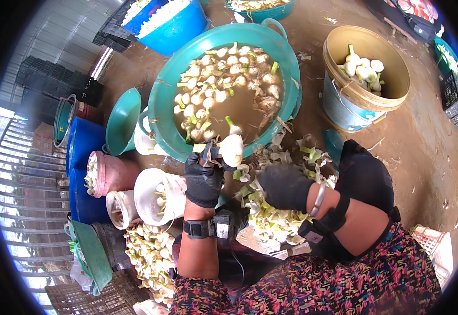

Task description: Peel and clean green onions/scallions by hand and place them in containers.

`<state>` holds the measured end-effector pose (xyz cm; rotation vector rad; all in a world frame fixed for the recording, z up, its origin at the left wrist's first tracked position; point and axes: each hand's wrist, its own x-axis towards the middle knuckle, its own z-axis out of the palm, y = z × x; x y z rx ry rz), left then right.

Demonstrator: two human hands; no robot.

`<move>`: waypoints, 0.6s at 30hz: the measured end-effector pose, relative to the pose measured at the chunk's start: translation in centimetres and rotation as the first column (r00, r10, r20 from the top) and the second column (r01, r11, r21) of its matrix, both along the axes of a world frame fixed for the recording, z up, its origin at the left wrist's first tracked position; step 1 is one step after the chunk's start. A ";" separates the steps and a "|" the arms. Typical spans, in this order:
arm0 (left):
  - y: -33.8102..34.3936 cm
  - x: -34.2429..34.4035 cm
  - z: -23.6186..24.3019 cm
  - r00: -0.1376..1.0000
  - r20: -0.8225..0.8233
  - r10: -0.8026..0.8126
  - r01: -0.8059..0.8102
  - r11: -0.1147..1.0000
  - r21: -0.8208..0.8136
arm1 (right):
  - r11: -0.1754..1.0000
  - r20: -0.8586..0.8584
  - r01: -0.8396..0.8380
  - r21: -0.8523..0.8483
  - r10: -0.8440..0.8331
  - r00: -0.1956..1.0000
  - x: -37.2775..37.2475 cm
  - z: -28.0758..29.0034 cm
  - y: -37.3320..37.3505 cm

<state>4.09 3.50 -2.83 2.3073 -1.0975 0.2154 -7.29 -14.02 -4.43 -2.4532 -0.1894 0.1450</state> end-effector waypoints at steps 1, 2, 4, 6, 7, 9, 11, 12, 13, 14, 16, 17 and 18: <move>-0.3 0.0 0.3 0.989 -0.146 0.024 -0.029 0.999 -0.037 | 0.987 -0.149 -0.143 -0.078 0.130 0.980 -0.2 -0.5 0.1; -0.6 -0.2 0.6 0.989 -0.143 0.022 -0.028 0.999 -0.041 | 0.986 -0.146 -0.142 -0.082 0.129 0.981 -0.2 -1.0 -0.2; -2.1 -1.2 1.3 0.445 -0.876 -0.185 -0.492 0.768 -0.411 | 0.995 -0.101 0.095 -0.014 -0.096 0.990 0.1 -1.8 -1.0; -1.6 -1.3 0.0 0.486 -0.851 -0.201 -0.490 0.743 -0.455 | 0.957 -0.120 0.136 0.256 -0.108 0.987 1.2 0.5 -2.2; -1.7 -1.3 -0.5 0.528 -0.817 -0.230 -0.474 0.719 -0.508 | 0.848 -0.138 0.183 0.498 -0.131 0.982 1.4 1.4 -2.8; -1.7 -1.3 -1.0 0.658 -0.735 -0.163 -0.332 0.814 -0.477 | 0.545 -0.098 0.184 0.818 -0.184 0.978 1.7 1.2 -1.8; -1.7 -1.5 -1.0 0.776 -0.621 -0.112 -0.195 0.894 -0.404 | 0.134 -0.080 0.116 0.984 -0.247 0.966 1.8 0.8 -1.4; -1.7 -1.6 -0.8 0.757 -0.640 -0.130 -0.205 0.883 -0.422 | 0.116 -0.141 0.166 0.979 -0.196 0.970 1.7 0.8 -1.3; -1.9 -1.6 -0.5 0.739 -0.657 -0.150 -0.215 0.871 -0.441 | 0.102 -0.200 0.215 0.971 -0.144 0.969 1.8 0.7 -1.4; -2.2 -1.9 0.3 0.729 -0.673 -0.127 -0.227 0.882 -0.412 | 0.101 -0.201 0.216 0.971 -0.146 0.969 1.9 0.7 -1.4; -2.3 -1.9 0.7 0.708 -0.691 -0.146 -0.223 0.882 -0.416 | 0.147 -0.110 0.137 0.980 -0.174 0.978 1.8 0.8 -1.2; -2.4 -2.0 0.9 0.687 -0.708 -0.165 -0.220 0.881 -0.420 | 0.147 -0.110 0.137 0.980 -0.176 0.978 1.8 0.8 -1.2; -2.6 -2.3 1.1 0.687 -0.708 -0.166 -0.219 0.881 -0.420 | 0.191 -0.071 0.110 0.975 -0.200 0.977 1.8 0.8 -1.2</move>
